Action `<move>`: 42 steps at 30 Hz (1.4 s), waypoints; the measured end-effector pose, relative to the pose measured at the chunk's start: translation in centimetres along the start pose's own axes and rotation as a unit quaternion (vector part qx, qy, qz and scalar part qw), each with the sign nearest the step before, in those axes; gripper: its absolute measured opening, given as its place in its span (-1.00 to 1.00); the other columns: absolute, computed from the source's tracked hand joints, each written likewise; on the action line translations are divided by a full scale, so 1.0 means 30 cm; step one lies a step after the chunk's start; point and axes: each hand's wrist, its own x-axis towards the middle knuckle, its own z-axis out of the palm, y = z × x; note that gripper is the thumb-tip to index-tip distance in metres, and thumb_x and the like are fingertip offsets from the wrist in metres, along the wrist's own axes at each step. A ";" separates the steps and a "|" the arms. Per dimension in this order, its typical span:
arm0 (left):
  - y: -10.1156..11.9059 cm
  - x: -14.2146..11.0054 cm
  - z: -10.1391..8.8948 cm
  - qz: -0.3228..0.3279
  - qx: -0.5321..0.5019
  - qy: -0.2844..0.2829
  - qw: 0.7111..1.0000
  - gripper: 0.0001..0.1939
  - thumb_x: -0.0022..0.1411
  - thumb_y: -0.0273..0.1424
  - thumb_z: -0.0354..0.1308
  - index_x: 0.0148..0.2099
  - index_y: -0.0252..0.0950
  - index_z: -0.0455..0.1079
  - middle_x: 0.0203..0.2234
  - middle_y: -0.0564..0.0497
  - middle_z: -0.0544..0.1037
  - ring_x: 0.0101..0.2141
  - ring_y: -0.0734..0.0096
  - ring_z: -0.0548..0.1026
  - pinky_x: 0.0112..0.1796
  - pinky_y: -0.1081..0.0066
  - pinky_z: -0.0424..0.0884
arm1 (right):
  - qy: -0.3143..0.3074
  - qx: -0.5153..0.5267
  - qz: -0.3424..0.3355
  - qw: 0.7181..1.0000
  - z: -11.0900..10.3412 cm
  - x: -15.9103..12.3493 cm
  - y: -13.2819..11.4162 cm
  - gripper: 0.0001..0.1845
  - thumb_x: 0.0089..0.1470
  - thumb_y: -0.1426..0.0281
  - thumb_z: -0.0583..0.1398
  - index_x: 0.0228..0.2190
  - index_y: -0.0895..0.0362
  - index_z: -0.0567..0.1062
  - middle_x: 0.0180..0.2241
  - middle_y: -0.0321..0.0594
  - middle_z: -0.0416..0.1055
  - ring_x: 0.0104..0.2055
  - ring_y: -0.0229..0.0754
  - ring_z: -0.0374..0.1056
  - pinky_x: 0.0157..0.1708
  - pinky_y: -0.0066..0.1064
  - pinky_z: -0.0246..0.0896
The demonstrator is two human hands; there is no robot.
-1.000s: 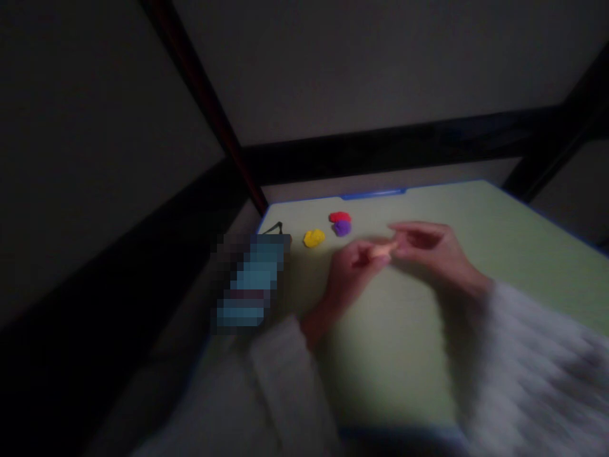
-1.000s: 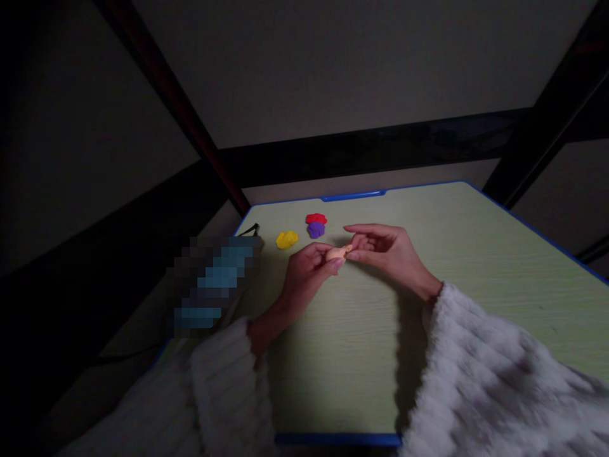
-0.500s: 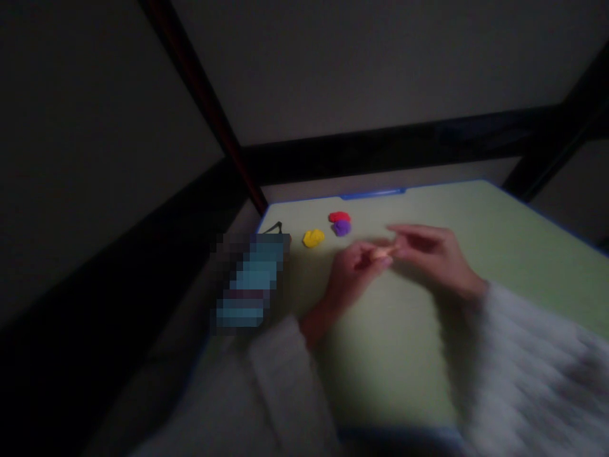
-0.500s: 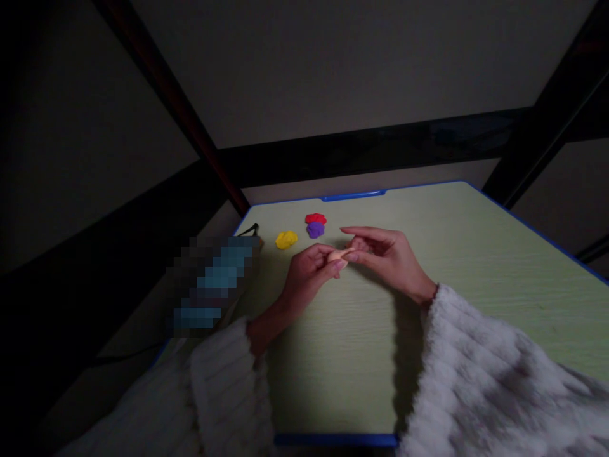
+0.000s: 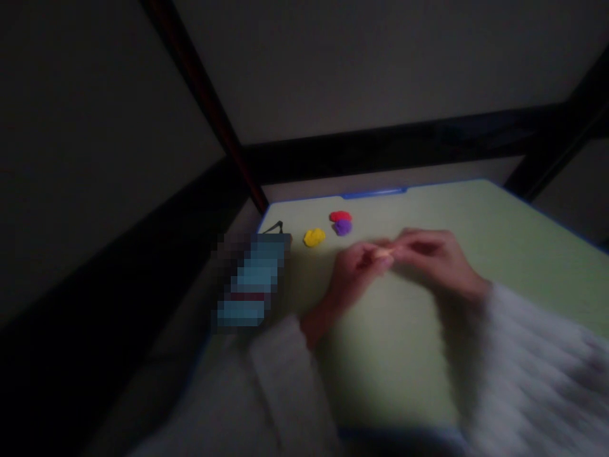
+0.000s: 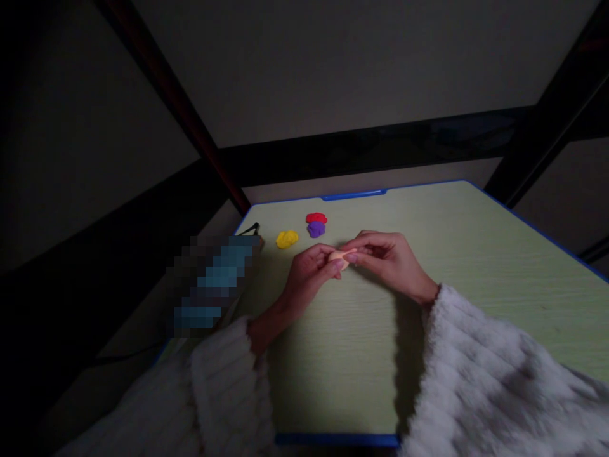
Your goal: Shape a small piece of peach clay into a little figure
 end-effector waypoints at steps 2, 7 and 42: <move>-0.003 0.000 -0.002 0.004 0.007 0.005 1.000 -0.75 0.00 -0.29 0.23 -0.33 -0.36 0.35 -0.50 0.04 0.45 -0.50 0.55 0.37 -0.44 0.50 0.29 | 0.005 0.010 0.030 0.999 -0.007 0.004 0.003 -0.80 -0.14 0.23 0.32 -0.51 0.11 0.57 -0.59 -0.30 0.43 -0.53 -0.30 0.31 -0.53 -0.47 0.22; -0.014 0.001 -0.004 0.009 0.019 0.017 1.000 -0.74 0.00 -0.28 0.22 -0.32 -0.36 0.36 -0.52 0.05 0.45 -0.51 0.55 0.37 -0.46 0.51 0.28 | 0.008 0.051 0.076 0.996 -0.010 0.012 0.010 -0.71 -0.10 0.17 0.28 -0.60 0.15 0.51 -0.68 -0.33 0.37 -0.64 -0.37 0.21 -0.62 -0.51 0.15; -0.001 0.006 -0.003 0.008 -0.014 -0.007 1.000 -0.72 0.04 -0.24 0.19 -0.28 -0.37 0.41 -0.55 0.04 0.47 -0.54 0.55 0.38 -0.47 0.51 0.29 | 0.030 0.032 -0.018 0.999 0.021 -0.002 0.022 -0.96 -0.12 0.37 0.33 -0.50 0.07 0.58 -0.51 -0.30 0.47 -0.47 -0.30 0.37 -0.45 -0.46 0.28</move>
